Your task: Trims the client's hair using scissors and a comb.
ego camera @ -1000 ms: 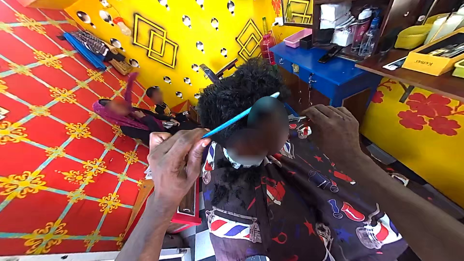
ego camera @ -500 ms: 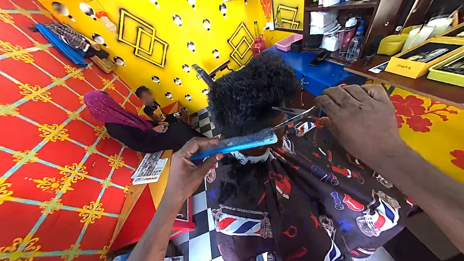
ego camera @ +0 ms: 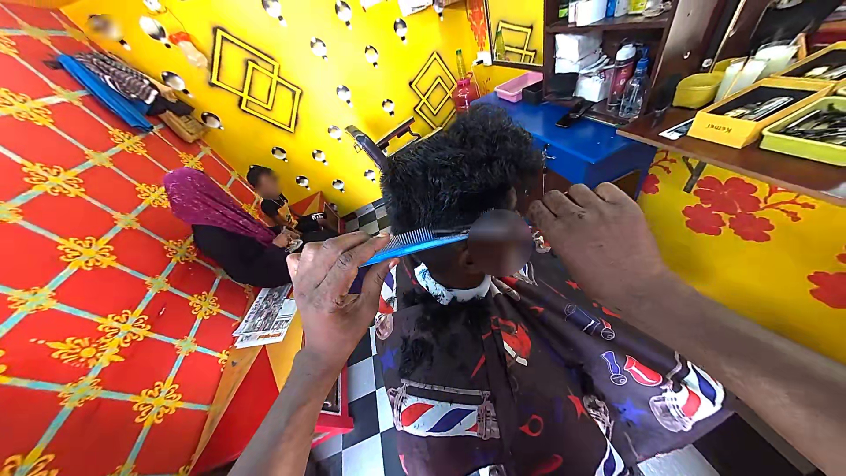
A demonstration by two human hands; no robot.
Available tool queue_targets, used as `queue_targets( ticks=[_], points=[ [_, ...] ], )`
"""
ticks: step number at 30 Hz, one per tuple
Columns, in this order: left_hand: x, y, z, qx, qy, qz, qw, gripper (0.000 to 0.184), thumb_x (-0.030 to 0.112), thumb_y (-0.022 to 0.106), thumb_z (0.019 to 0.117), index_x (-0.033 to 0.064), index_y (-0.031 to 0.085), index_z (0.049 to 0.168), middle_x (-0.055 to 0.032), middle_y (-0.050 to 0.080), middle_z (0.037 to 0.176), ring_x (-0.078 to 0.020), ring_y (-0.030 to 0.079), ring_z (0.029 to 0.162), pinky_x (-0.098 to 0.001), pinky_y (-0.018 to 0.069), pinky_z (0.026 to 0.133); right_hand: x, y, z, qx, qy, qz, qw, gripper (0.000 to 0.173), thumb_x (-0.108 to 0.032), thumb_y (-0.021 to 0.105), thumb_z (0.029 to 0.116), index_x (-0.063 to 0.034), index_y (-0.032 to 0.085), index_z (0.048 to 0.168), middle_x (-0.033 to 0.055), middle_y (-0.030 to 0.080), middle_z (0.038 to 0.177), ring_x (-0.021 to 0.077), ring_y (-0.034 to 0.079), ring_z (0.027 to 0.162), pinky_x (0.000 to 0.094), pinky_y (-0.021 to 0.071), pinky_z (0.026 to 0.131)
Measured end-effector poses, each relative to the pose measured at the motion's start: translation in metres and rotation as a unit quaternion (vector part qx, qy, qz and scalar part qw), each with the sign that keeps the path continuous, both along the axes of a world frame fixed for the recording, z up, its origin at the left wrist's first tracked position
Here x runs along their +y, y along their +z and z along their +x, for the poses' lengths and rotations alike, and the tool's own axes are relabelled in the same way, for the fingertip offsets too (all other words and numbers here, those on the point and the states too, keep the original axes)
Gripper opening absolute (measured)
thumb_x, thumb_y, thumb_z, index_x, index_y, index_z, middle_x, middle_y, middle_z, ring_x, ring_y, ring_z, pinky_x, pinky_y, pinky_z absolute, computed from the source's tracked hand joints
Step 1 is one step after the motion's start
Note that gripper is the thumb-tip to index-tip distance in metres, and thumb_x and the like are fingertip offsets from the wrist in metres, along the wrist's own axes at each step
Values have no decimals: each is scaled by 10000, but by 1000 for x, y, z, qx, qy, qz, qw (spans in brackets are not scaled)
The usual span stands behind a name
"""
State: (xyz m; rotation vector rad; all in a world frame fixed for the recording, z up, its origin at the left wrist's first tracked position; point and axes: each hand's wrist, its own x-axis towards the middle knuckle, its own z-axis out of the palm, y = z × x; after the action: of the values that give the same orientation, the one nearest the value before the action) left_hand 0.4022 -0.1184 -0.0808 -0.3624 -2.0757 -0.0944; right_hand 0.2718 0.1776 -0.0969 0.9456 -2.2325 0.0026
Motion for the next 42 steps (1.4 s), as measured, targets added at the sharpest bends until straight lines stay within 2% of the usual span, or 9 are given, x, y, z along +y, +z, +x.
queue_targets(
  ticks=[4, 8, 13, 20, 26, 30, 36, 39, 42],
  points=[
    [0, 1, 0, 4, 1, -5, 1000, 274, 219, 757, 945, 126, 760, 1203, -66, 724, 1195, -204, 639, 1050, -418, 423, 867, 6, -3, -2, -2, 7, -15, 1000, 297, 158, 696, 810, -7, 691, 1056, 159, 712, 987, 338, 681, 884, 454, 483, 711],
    [3, 4, -1, 7, 4, -9, 1000, 268, 215, 760, 945, 129, 762, 1199, -61, 725, 1193, -205, 638, 1057, -418, 424, 875, 2, -1, -6, 3, -17, -27, 999, 320, 88, 692, 851, 6, 648, 1157, 204, 655, 1152, 400, 631, 1065, 493, 481, 763],
    [4, 6, -2, 13, 7, -14, 1000, 276, 227, 765, 942, 124, 762, 1198, -67, 722, 1186, -207, 635, 1046, -425, 417, 877, 0, -1, -5, 1, 11, -16, 1000, 316, 150, 668, 844, 3, 691, 1122, 171, 710, 1018, 341, 674, 894, 442, 483, 709],
    [5, 7, -1, 16, 7, -15, 1000, 268, 225, 758, 946, 125, 763, 1195, -61, 725, 1193, -203, 638, 1043, -417, 421, 871, 2, -3, -8, 5, -12, -43, 999, 311, 129, 665, 859, -19, 671, 1132, 167, 686, 1133, 365, 653, 1085, 450, 513, 722],
    [15, 17, -6, 77, 4, 18, 997, 325, 251, 735, 965, 61, 709, 1228, -136, 717, 1177, -228, 652, 1101, -438, 454, 937, 8, -7, -11, -39, 58, -159, 985, 307, 123, 691, 856, -15, 704, 1130, 181, 737, 1110, 386, 722, 968, 503, 578, 737],
    [5, 24, -13, -40, -51, 47, 997, 279, 256, 555, 1067, 34, 714, 1123, -84, 752, 994, -121, 661, 854, -402, 471, 861, 21, -12, -19, -80, 42, -220, 971, 242, 56, 648, 926, -23, 719, 1144, 181, 736, 1143, 396, 725, 1010, 575, 573, 806],
    [-24, -24, -21, -123, -110, 101, 981, 221, 235, 599, 1045, 81, 747, 1103, 5, 759, 948, -55, 643, 811, -428, 436, 933, 43, -14, -23, -63, 26, -161, 985, 231, 55, 631, 939, -38, 714, 1133, 184, 736, 1127, 406, 720, 1006, 585, 554, 815],
    [-23, -54, -14, -142, -103, 133, 976, 223, 250, 594, 1043, 120, 769, 1092, 24, 769, 984, -52, 668, 898, -450, 427, 971, 51, -3, -21, -48, 24, -109, 993, 279, 24, 702, 913, -10, 676, 1188, 207, 701, 1186, 428, 682, 1083, 605, 509, 910],
    [-13, -72, -5, -214, -133, 248, 935, 278, 318, 596, 1037, 142, 757, 1179, 29, 741, 1110, -82, 666, 992, -394, 481, 938, 52, 15, -13, 0, 18, -65, 998, 211, 87, 619, 934, 5, 662, 1124, 217, 706, 1074, 426, 699, 963, 580, 515, 838]
  ],
)
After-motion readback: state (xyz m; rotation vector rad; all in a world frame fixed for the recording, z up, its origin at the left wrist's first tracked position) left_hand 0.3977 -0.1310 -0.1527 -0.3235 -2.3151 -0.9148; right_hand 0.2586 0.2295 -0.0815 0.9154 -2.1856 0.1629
